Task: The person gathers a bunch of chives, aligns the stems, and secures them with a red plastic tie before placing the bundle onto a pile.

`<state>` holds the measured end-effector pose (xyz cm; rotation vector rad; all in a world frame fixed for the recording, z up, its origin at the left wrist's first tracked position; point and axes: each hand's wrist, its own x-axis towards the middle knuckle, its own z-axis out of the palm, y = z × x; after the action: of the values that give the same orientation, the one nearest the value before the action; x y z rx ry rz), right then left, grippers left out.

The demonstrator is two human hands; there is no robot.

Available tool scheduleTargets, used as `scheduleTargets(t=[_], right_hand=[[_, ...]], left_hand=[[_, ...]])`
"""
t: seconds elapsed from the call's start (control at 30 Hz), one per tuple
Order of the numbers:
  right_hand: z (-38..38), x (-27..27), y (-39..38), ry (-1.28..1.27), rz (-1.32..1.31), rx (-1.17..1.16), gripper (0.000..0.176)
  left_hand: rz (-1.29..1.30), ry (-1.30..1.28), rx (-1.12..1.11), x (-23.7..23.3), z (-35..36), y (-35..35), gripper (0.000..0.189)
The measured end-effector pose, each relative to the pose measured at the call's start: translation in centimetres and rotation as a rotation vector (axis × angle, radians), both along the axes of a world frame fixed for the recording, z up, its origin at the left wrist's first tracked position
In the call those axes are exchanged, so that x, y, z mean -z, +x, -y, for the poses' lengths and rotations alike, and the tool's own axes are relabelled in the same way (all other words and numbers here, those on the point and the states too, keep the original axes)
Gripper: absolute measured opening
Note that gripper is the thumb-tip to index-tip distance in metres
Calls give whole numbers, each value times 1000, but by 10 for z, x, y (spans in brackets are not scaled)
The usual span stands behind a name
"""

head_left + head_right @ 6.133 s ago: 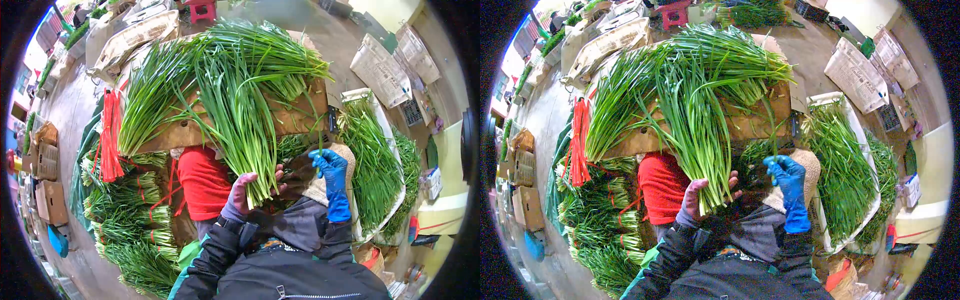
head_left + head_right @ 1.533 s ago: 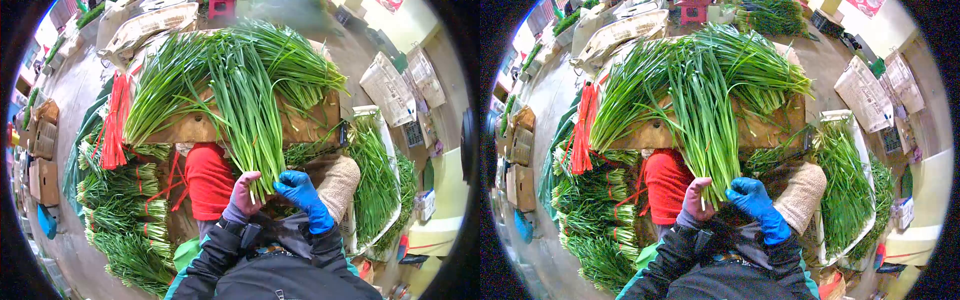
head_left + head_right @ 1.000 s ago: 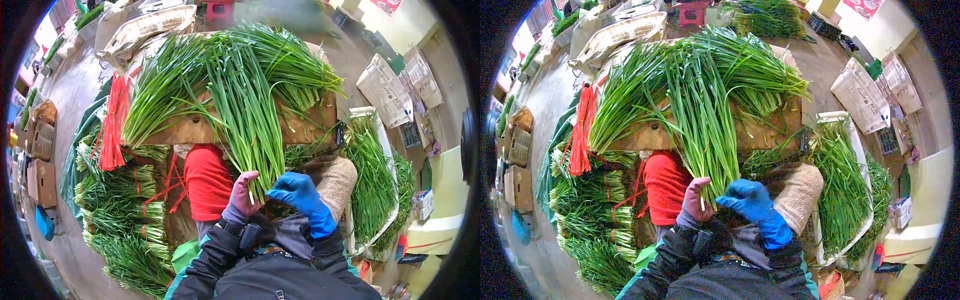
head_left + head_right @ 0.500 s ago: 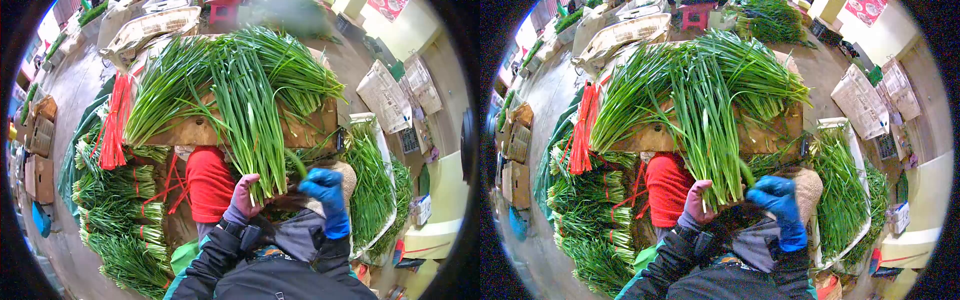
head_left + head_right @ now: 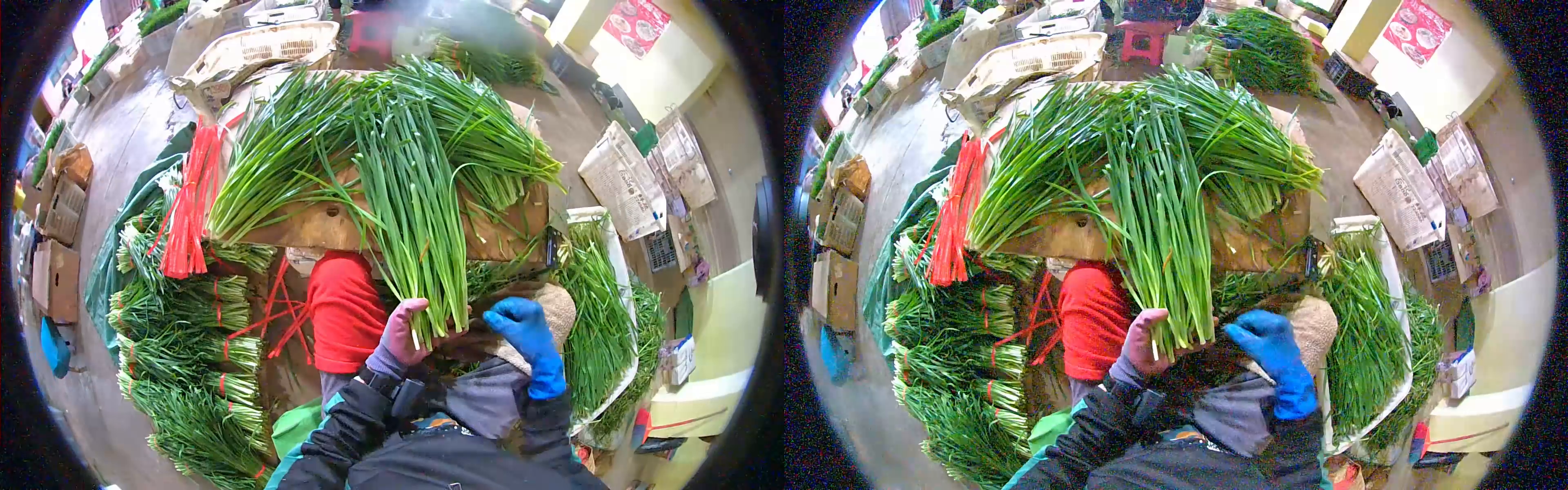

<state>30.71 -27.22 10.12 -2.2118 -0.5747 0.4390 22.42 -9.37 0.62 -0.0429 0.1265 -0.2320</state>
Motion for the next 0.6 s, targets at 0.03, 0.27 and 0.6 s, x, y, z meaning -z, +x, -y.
scheduleTargets(t=[0.03, 0.27, 0.6], right_hand=[[-22, -3, 7, 79, 104, -74, 15], [-111, 41, 42, -223, 406, -245, 34], [-106, 16, 34, 319, -250, 158, 12]], left_hand=[[-11, -6, -3, 8, 1, 0, 50], [-175, 17, 15, 15, 3, -6, 35], [-94, 47, -25, 14, 6, -1, 44]])
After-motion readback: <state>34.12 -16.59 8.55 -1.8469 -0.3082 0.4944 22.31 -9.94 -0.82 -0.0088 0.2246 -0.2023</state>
